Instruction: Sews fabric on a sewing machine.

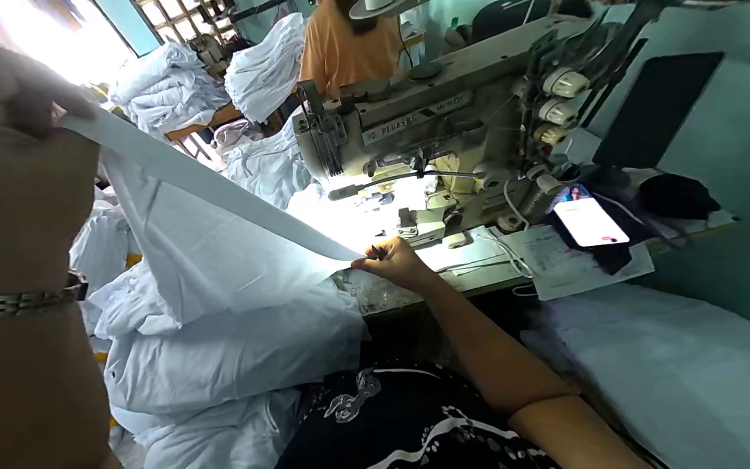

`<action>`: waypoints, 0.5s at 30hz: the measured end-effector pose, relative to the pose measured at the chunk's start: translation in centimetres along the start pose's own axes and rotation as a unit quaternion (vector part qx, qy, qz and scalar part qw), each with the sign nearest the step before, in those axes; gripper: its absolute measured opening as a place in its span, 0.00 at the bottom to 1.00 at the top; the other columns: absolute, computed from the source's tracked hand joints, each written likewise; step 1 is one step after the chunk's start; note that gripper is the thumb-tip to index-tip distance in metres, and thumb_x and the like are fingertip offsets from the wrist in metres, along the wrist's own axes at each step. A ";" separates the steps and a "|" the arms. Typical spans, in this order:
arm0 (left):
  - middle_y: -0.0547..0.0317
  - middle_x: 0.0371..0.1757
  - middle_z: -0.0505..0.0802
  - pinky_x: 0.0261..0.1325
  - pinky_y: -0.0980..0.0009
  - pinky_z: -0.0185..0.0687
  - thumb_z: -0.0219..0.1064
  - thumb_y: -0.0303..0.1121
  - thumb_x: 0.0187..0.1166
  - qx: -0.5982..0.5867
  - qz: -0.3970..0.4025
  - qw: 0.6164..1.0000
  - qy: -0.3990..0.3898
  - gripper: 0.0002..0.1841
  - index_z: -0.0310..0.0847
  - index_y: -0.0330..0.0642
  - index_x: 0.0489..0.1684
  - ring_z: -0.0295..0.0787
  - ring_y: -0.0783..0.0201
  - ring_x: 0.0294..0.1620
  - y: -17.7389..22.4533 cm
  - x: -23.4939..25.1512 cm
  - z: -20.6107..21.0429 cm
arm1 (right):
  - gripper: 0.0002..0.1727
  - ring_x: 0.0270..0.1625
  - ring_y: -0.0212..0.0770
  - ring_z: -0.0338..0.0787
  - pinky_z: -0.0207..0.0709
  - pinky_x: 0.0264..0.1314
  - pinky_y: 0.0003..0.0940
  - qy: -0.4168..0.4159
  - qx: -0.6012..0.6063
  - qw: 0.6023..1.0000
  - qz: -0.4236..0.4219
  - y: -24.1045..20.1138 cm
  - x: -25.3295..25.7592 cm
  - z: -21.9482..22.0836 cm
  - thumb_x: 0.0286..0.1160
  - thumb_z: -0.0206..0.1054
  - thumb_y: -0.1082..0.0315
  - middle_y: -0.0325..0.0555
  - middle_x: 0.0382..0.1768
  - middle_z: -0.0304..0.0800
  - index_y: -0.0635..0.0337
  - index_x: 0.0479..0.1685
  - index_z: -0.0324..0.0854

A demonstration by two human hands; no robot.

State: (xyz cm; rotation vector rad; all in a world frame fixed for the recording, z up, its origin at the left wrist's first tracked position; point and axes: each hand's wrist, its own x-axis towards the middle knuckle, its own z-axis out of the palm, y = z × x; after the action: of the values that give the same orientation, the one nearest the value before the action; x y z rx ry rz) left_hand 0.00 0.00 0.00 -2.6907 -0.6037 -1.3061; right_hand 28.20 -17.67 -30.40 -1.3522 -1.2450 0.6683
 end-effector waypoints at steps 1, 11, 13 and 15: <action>0.70 0.42 0.83 0.47 0.83 0.71 0.65 0.34 0.78 -0.037 0.021 0.999 -0.005 0.06 0.81 0.43 0.42 0.74 0.83 0.42 -0.2 -0.1 0.4 | 0.21 0.15 0.20 0.66 0.60 0.21 0.22 -0.001 -0.002 1.000 0.000 0.0 0.0 0.0 0.68 0.79 0.57 0.28 0.10 0.70 0.54 0.13 0.78; 0.67 0.46 0.84 0.54 0.81 0.73 0.68 0.28 0.73 -0.103 -0.028 0.993 -0.046 0.03 0.85 0.42 0.38 0.77 0.79 0.49 2.0 -2.7 3.9 | 0.22 0.16 0.19 0.67 0.61 0.22 0.20 0.006 0.007 1.000 -0.017 -0.1 -0.2 0.1 0.71 0.77 0.57 0.27 0.11 0.69 0.54 0.12 0.76; 0.65 0.51 0.85 0.66 0.76 0.73 0.67 0.25 0.74 -0.138 -0.020 0.988 -0.063 0.03 0.86 0.43 0.35 0.78 0.75 0.60 1.9 -3.1 4.5 | 0.22 0.17 0.18 0.67 0.60 0.22 0.19 0.005 0.007 1.000 -0.016 -0.2 -0.2 0.1 0.71 0.77 0.57 0.26 0.11 0.69 0.54 0.12 0.76; 0.64 0.51 0.87 0.60 0.80 0.79 0.67 0.26 0.73 -0.138 -0.034 0.988 -0.064 0.04 0.87 0.41 0.39 0.82 0.77 0.55 2.0 -3.6 5.1 | 0.22 0.17 0.18 0.67 0.60 0.22 0.19 0.006 0.003 1.000 -0.014 -0.2 -0.2 0.1 0.70 0.78 0.57 0.26 0.11 0.69 0.53 0.12 0.76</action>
State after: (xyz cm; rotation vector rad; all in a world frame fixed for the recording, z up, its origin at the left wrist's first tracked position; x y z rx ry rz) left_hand 2.56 -1.72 -5.77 -3.0232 -0.5675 -1.3290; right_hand 28.01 -17.84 -30.28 -1.3304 -1.2487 0.6431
